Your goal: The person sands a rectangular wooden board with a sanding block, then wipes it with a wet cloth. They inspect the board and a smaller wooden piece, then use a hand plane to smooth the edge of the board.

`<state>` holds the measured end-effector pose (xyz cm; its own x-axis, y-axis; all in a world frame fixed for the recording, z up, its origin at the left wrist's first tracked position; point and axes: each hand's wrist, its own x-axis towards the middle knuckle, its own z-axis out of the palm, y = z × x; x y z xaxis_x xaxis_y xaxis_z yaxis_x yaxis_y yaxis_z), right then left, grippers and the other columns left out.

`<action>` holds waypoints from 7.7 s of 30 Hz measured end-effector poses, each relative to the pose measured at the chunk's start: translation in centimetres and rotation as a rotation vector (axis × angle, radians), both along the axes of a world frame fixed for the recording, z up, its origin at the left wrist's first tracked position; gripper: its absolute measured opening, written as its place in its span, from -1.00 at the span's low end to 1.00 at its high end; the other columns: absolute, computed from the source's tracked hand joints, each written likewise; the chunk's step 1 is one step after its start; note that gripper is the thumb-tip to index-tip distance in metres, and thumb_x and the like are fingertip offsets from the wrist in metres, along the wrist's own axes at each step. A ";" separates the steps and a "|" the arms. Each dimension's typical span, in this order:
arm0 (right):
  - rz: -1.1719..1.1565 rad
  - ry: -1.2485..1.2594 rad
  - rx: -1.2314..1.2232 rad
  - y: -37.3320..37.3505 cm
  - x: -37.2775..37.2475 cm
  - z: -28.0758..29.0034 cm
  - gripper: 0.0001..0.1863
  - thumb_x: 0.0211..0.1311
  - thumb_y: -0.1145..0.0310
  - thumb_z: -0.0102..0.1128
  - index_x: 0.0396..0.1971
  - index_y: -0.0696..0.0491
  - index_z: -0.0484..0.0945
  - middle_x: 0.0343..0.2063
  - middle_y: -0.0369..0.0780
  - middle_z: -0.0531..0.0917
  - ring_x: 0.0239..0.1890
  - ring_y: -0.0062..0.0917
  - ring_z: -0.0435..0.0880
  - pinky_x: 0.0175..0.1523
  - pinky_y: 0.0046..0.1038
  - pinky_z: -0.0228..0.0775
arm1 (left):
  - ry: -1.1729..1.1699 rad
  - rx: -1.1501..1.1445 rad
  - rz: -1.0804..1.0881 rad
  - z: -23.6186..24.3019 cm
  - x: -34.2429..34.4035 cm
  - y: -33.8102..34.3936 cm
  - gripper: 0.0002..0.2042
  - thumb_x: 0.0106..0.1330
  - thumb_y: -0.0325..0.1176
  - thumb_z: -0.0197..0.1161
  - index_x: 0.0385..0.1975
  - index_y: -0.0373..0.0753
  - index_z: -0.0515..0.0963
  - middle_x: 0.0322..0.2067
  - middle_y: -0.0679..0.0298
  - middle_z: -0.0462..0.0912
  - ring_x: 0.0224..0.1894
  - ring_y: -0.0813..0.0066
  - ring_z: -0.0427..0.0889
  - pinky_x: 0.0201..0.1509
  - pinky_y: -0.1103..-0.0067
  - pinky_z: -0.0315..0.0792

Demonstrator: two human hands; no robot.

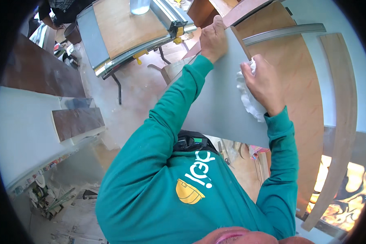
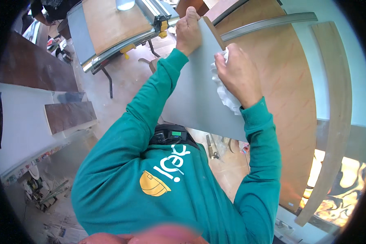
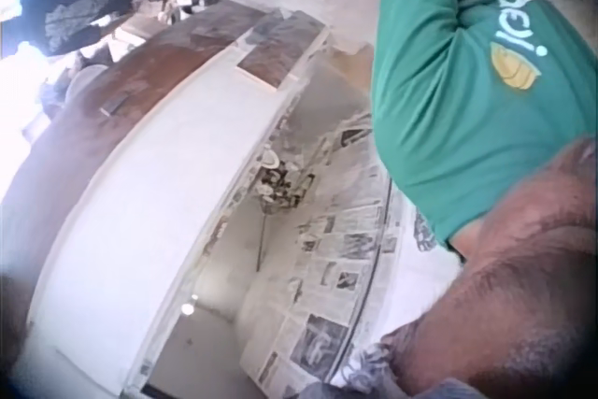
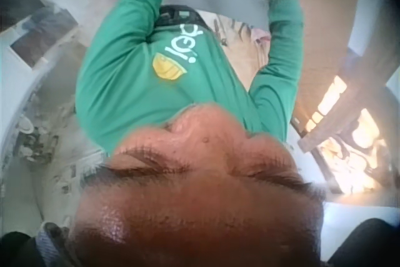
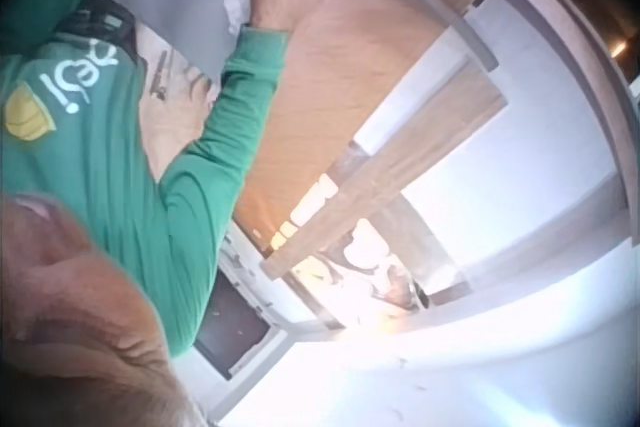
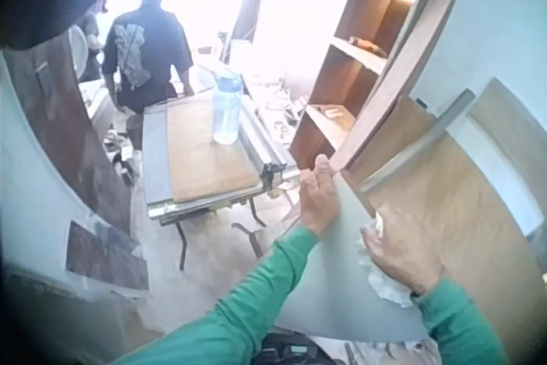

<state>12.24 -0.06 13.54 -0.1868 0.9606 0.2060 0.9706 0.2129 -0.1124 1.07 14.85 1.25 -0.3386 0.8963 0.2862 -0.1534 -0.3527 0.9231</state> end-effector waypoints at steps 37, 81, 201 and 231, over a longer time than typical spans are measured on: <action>-0.133 0.044 -0.062 -0.4 -1.0 1.8 -0.68 0.31 0.18 0.34 -0.27 0.18 0.64 -0.41 0.09 0.73 -0.35 0.05 0.73 -0.27 -0.09 0.53 | 0.018 0.004 -0.009 0.4 -1.0 0.6 -0.34 0.64 0.10 -0.17 -0.48 -0.35 0.62 -0.50 -0.19 0.61 -0.36 -0.30 0.62 -0.24 0.14 0.51; -0.096 0.120 -0.068 0.0 -0.2 1.1 -0.69 0.36 0.22 0.31 -0.13 0.17 0.69 -0.35 0.02 0.76 -0.32 -0.08 0.79 -0.19 -0.19 0.57 | 0.059 0.067 0.059 0.1 0.8 0.5 -0.35 0.63 0.03 -0.14 -0.60 -0.31 0.62 -0.51 -0.18 0.63 -0.36 -0.28 0.67 -0.19 0.01 0.52; -0.257 0.267 0.051 -4.9 0.7 -0.6 -0.73 0.39 0.26 0.30 -0.21 0.19 0.58 -0.33 0.06 0.73 -0.29 -0.01 0.71 -0.20 -0.13 0.52 | 0.108 0.041 -0.003 -0.5 0.5 0.7 -0.38 0.63 0.06 -0.13 -0.47 -0.28 0.71 -0.51 -0.17 0.65 -0.37 -0.29 0.65 -0.21 0.05 0.51; -0.215 0.221 0.098 -3.7 1.2 -1.4 -0.74 0.36 0.29 0.32 -0.19 0.20 0.59 -0.38 0.04 0.74 -0.28 -0.05 0.77 -0.22 -0.14 0.55 | 0.118 0.085 0.036 -0.6 0.4 1.4 -0.36 0.63 0.06 -0.12 -0.54 -0.32 0.65 -0.53 -0.17 0.63 -0.37 -0.31 0.64 -0.19 0.04 0.52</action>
